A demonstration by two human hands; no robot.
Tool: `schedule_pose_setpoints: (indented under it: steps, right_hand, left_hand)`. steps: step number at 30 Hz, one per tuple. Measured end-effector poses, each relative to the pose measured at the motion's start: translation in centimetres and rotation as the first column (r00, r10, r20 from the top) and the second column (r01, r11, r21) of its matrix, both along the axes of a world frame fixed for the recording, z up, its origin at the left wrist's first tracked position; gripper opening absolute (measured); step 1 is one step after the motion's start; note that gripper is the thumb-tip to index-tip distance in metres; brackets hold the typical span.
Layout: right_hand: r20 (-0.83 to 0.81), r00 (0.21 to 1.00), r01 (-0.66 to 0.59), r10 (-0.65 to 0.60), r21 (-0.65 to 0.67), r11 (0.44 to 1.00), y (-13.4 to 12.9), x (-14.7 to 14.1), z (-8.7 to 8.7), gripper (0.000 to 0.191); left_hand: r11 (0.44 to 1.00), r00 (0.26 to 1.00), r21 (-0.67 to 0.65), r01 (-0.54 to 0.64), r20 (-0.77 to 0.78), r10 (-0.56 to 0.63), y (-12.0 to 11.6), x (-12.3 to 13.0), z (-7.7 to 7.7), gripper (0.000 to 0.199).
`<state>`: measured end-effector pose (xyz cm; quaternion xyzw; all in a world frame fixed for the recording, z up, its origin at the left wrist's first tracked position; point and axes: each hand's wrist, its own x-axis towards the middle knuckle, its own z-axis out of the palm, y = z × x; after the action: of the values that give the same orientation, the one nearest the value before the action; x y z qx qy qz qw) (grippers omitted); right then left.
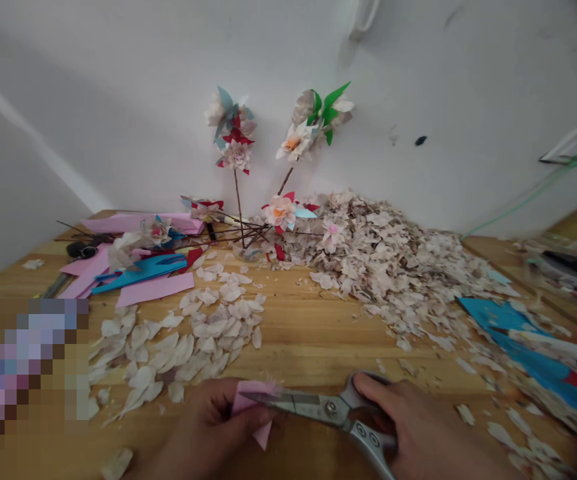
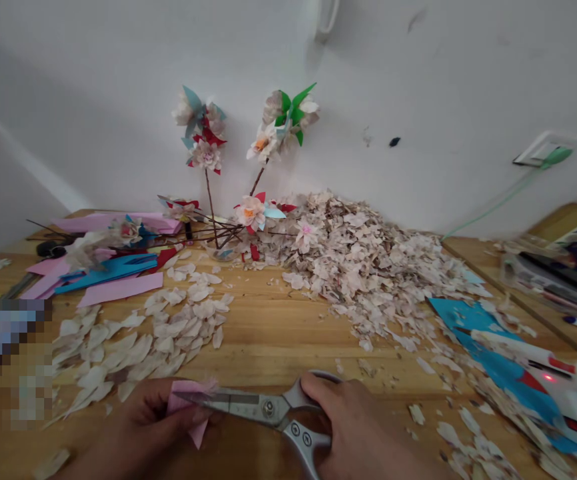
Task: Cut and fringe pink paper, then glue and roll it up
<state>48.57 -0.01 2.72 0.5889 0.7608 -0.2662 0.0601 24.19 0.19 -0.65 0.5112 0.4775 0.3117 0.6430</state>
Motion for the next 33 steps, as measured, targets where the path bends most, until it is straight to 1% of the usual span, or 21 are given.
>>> schedule_pose_setpoints:
  steps: [3, 7, 11, 14, 17, 22, 25, 28, 33]
  right_hand:
    - [-0.011, 1.0, 0.007, -0.007, -0.015, 1.0, 0.0, 0.3, -0.2, 0.027]
    - [-0.025, 1.0, 0.001, -0.001, 0.016, 1.0, 0.0, 0.6, -0.5, 0.025]
    - [-0.021, 1.0, -0.011, 0.011, 0.023, 1.0, 0.0, 0.8, -0.4, 0.031]
    - [-0.039, 0.999, -0.03, 0.032, 0.049, 0.998, 0.0, 1.0, -0.4, 0.031]
    - [-0.027, 0.999, -0.028, 0.029, 0.044, 0.999, 0.0, 1.1, -0.4, 0.031]
    - [-0.04, 0.999, -0.023, 0.025, 0.036, 0.999, 0.0, 0.8, -0.1, 0.033]
    - [-0.051, 0.998, -0.025, 0.027, 0.051, 0.998, 0.0, 0.4, 0.2, 0.032]
    - [-0.041, 0.998, -0.038, 0.04, 0.056, 0.998, -0.1, 0.1, 0.4, 0.026]
    - [-0.021, 0.999, -0.034, 0.035, 0.037, 0.999, 0.0, -0.2, 0.6, 0.026]
  left_hand:
    - [1.0, 1.0, -0.022, 0.005, 0.018, -0.004, 0.0, 0.1, 0.3, 0.018]
    - [0.999, 0.999, -0.016, 0.037, 0.004, -0.037, 0.1, 0.1, 0.5, 0.018]
    - [1.0, 0.999, 0.011, 0.024, -0.024, -0.024, 0.1, -0.1, 0.3, 0.018]
    - [1.0, 0.999, 0.021, 0.013, -0.031, -0.012, 0.1, -0.2, 0.1, 0.015]
    - [1.0, 0.999, 0.015, -0.005, -0.039, 0.005, 0.1, -0.3, -0.1, 0.014]
    - [1.0, 1.0, -0.005, -0.013, 0.002, 0.013, 0.2, -0.2, 0.0, 0.013]
    - [1.0, 1.0, 0.012, 0.002, -0.012, -0.001, 0.1, -0.2, 0.1, 0.017]
    - [1.0, 1.0, 0.021, 0.01, -0.01, -0.01, 0.0, -0.2, -0.1, 0.018]
    - [1.0, 0.999, 0.002, 0.012, 0.033, -0.012, -0.1, -0.4, -0.5, 0.017]
